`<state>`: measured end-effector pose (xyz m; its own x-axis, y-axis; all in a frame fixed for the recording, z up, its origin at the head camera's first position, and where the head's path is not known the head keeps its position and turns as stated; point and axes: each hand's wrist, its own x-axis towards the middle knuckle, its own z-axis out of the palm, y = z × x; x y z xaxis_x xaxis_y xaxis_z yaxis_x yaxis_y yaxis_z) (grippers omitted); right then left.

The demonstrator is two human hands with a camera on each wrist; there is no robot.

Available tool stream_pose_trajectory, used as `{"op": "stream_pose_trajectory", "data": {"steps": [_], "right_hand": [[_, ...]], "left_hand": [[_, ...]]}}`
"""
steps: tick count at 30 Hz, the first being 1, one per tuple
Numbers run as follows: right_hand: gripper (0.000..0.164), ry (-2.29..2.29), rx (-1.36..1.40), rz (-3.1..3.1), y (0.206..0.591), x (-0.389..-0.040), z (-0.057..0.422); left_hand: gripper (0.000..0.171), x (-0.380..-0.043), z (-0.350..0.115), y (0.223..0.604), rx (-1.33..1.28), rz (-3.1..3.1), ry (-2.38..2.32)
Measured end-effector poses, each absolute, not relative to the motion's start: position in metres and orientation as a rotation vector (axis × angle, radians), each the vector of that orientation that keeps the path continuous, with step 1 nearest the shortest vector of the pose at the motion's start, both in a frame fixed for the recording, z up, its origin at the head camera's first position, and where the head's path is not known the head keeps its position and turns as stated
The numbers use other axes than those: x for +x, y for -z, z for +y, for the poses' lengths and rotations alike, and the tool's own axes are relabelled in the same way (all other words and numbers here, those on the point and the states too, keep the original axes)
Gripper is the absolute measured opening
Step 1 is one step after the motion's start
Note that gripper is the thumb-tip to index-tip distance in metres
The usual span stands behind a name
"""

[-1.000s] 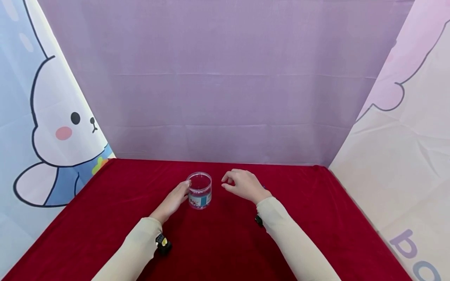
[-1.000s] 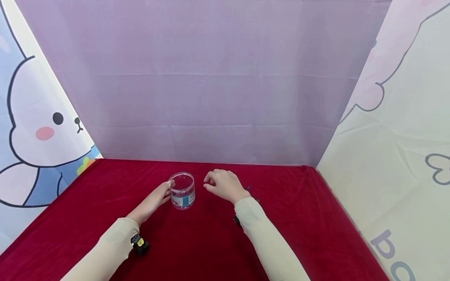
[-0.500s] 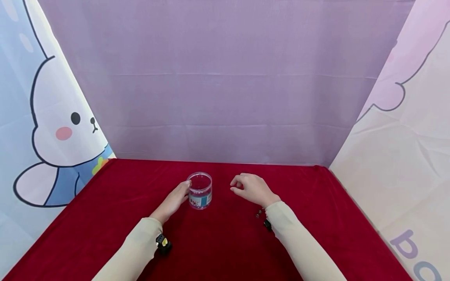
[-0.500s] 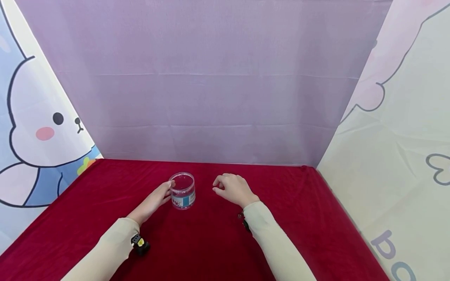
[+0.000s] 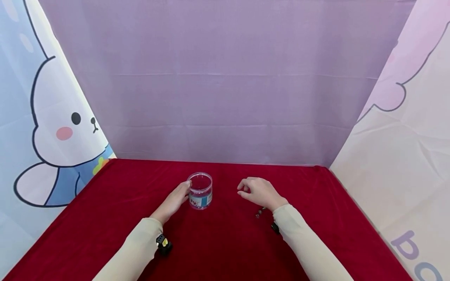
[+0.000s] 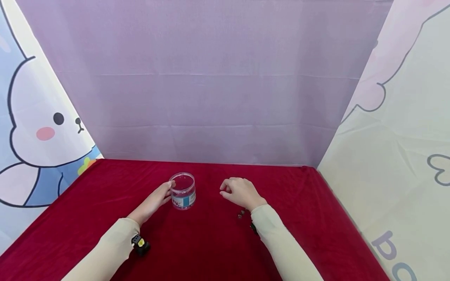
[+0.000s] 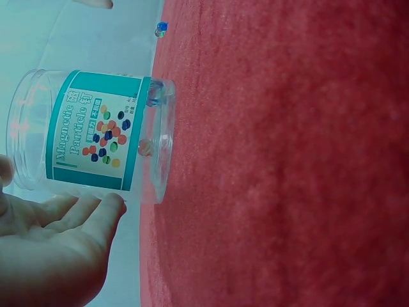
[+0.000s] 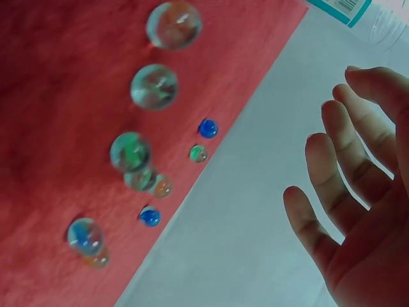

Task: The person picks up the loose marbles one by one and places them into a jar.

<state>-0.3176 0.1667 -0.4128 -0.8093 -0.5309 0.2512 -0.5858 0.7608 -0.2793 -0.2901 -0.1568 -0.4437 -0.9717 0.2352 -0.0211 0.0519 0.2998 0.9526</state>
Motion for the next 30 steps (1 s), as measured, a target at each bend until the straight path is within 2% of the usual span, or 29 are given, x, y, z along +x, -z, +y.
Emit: {"op": "stream_pose_trajectory", "data": {"steps": [30], "right_hand": [[0.008,-0.506,0.743,-2.873,0.431,-0.314,0.228]], "left_hand": [[0.063,-0.286,-0.156,0.439,0.251,2.395,-1.759]]}}
